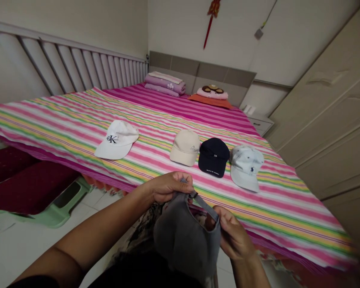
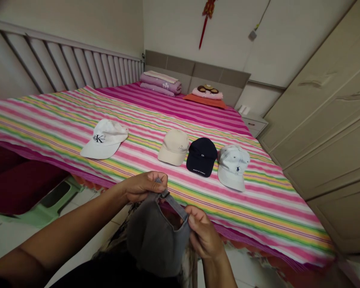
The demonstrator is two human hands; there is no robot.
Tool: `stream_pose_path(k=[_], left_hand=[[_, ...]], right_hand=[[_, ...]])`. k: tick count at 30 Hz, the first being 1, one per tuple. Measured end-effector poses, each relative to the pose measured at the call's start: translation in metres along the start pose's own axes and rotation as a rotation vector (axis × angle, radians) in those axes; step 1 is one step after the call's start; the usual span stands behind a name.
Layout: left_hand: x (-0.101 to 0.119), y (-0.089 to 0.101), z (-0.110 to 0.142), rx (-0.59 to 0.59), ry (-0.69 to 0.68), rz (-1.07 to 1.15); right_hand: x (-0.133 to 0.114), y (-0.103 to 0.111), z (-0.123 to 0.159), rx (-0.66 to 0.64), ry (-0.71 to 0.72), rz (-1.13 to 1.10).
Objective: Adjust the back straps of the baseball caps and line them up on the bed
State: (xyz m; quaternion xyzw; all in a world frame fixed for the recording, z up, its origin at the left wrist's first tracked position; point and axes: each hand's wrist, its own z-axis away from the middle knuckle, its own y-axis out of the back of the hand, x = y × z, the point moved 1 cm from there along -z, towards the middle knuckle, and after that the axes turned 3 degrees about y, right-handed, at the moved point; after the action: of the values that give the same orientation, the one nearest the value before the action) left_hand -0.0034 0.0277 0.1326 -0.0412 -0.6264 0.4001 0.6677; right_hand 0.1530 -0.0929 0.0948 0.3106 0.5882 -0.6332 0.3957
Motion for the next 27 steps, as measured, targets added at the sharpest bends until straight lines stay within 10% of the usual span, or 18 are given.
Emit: stream_pose_path(k=[11,23,27], left_hand=[[-0.028,0.010,-0.013,-0.008,0.134,0.117],[-0.039,0.004,-0.010,-0.076,0.112,0.092],[-0.038,-0.002,-0.008,-0.060,0.108,0.092]], right_hand=[[0.006,0.001,0.005,-0.211,-0.218,0.036],[0.016,0.006,-0.003,-0.296,-0.047,-0.034],[-0.012,-0.002,-0.009,-0.039,0.014,0.153]])
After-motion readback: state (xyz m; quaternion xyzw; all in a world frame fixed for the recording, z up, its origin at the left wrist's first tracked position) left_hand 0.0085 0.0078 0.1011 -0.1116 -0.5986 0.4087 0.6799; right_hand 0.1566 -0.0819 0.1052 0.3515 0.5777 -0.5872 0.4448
